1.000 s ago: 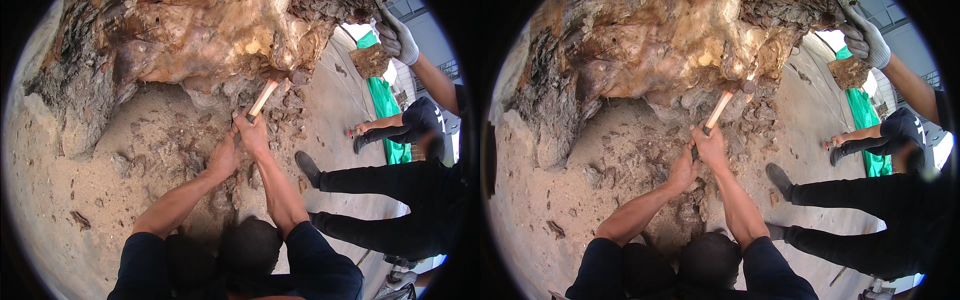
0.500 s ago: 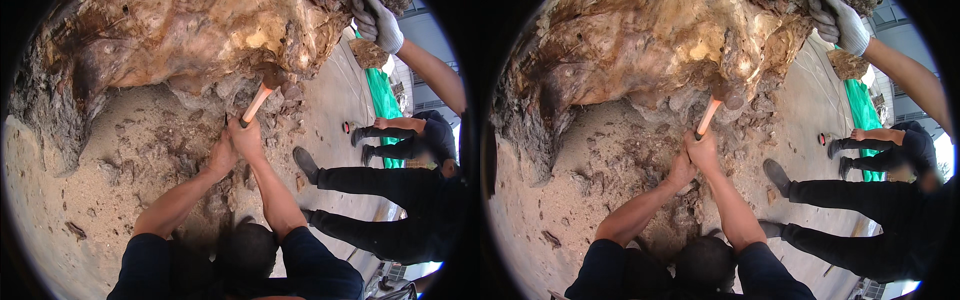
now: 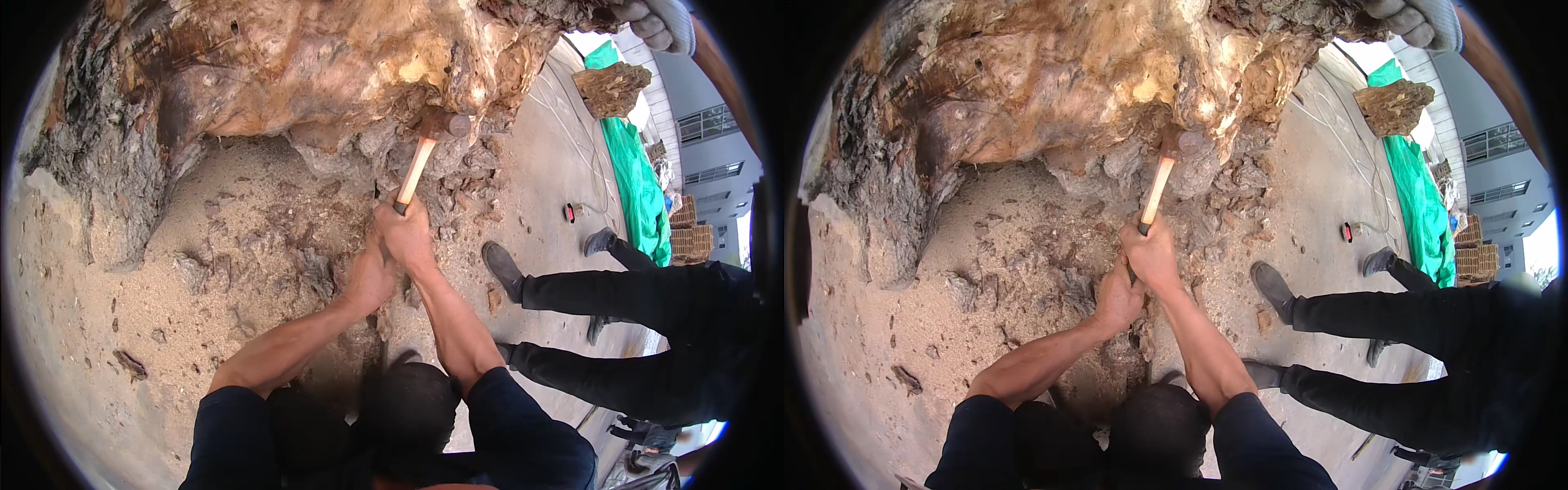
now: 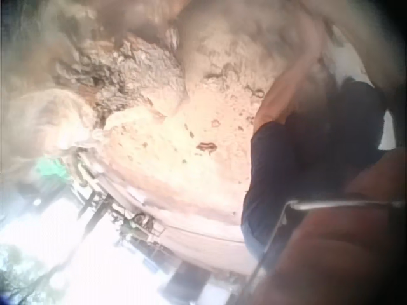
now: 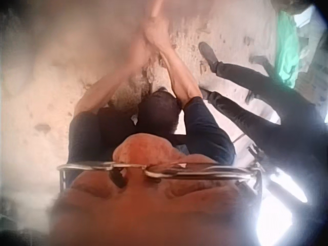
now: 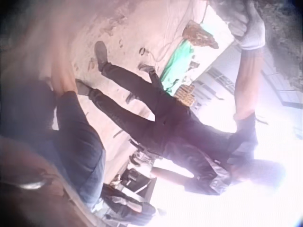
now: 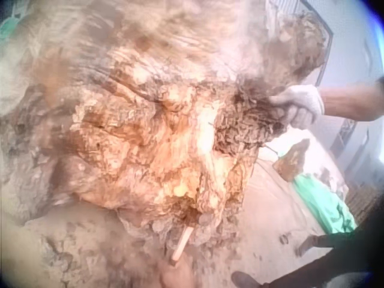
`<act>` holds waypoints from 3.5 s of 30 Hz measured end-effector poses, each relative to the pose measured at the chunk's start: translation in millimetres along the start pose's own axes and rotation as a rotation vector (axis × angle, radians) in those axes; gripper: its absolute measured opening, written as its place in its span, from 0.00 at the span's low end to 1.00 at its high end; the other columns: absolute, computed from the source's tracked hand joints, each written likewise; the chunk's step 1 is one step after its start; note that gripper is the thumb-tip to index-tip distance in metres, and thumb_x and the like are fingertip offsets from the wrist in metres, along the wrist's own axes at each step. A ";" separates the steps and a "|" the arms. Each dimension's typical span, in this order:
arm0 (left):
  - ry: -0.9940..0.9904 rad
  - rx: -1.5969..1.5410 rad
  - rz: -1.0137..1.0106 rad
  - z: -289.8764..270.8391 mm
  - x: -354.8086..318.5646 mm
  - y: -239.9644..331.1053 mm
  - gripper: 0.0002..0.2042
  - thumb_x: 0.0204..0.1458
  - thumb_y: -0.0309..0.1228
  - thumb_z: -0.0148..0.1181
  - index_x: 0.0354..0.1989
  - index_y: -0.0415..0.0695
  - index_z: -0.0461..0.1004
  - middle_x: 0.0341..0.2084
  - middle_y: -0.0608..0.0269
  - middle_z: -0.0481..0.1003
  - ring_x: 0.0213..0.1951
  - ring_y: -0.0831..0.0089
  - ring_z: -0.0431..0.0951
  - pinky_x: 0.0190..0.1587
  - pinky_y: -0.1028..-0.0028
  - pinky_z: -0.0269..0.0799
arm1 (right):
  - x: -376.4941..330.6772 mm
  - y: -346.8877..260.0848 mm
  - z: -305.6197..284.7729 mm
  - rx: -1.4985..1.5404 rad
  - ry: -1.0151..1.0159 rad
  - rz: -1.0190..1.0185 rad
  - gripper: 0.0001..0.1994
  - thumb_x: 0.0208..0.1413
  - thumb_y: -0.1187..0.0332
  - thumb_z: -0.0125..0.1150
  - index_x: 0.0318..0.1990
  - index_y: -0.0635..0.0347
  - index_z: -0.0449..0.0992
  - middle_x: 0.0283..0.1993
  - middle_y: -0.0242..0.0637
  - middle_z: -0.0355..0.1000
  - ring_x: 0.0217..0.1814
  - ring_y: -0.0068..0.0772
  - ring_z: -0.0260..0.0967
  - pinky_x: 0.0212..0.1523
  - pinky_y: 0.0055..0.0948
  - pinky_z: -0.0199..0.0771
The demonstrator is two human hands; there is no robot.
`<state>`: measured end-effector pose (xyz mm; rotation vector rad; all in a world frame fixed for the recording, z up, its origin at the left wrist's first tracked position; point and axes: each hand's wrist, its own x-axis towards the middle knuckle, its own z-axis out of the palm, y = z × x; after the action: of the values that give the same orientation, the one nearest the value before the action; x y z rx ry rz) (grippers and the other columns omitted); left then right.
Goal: The person uses a hammer and chisel to chip away bark and wood from a large tree trunk. They repeatedly strike the chisel to remove material and clear debris from the carved area.
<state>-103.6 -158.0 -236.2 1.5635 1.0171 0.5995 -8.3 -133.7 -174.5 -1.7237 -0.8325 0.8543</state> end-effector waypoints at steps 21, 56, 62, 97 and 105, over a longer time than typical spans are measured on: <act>0.035 0.259 0.254 -6.8 40.4 -29.9 0.21 0.55 0.22 0.56 0.57 0.34 0.60 0.27 0.36 0.77 0.29 0.37 0.80 0.34 0.46 0.76 | 25.5 26.9 -8.9 0.462 -0.112 -0.015 0.07 0.67 0.75 0.59 0.36 0.58 0.67 0.26 0.30 0.66 0.27 0.22 0.66 0.30 0.28 0.73; -0.002 0.418 0.198 -26.9 16.5 24.1 0.23 0.57 0.29 0.59 0.58 0.35 0.59 0.29 0.37 0.80 0.32 0.38 0.82 0.38 0.46 0.77 | 1.1 -19.5 -17.1 0.752 -0.096 -0.146 0.08 0.66 0.74 0.63 0.37 0.60 0.68 0.26 0.30 0.66 0.25 0.23 0.63 0.29 0.29 0.72; 0.056 0.468 0.258 -25.0 46.4 16.9 0.27 0.56 0.26 0.60 0.62 0.31 0.59 0.27 0.37 0.79 0.29 0.37 0.81 0.34 0.48 0.78 | 29.2 -16.1 -15.1 0.744 -0.063 -0.056 0.09 0.65 0.74 0.63 0.35 0.59 0.68 0.25 0.30 0.65 0.24 0.22 0.62 0.26 0.27 0.70; 0.077 0.577 0.198 -28.2 23.7 66.0 0.19 0.55 0.27 0.59 0.52 0.33 0.64 0.24 0.36 0.78 0.28 0.34 0.79 0.35 0.44 0.74 | 21.9 -24.0 -30.9 1.053 -0.134 0.074 0.07 0.65 0.74 0.61 0.41 0.58 0.67 0.24 0.27 0.61 0.22 0.19 0.58 0.22 0.25 0.64; -0.212 0.184 -0.066 -20.5 27.1 81.0 0.11 0.57 0.29 0.63 0.39 0.34 0.70 0.20 0.56 0.76 0.18 0.62 0.79 0.22 0.62 0.75 | 22.9 -23.3 -53.9 0.940 -0.163 0.182 0.08 0.64 0.73 0.63 0.40 0.59 0.67 0.24 0.27 0.61 0.21 0.19 0.56 0.19 0.26 0.61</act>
<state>-83.4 -124.8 -157.4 1.7067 0.9796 0.2933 45.9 -133.5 -142.3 -0.9043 -0.2704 1.2605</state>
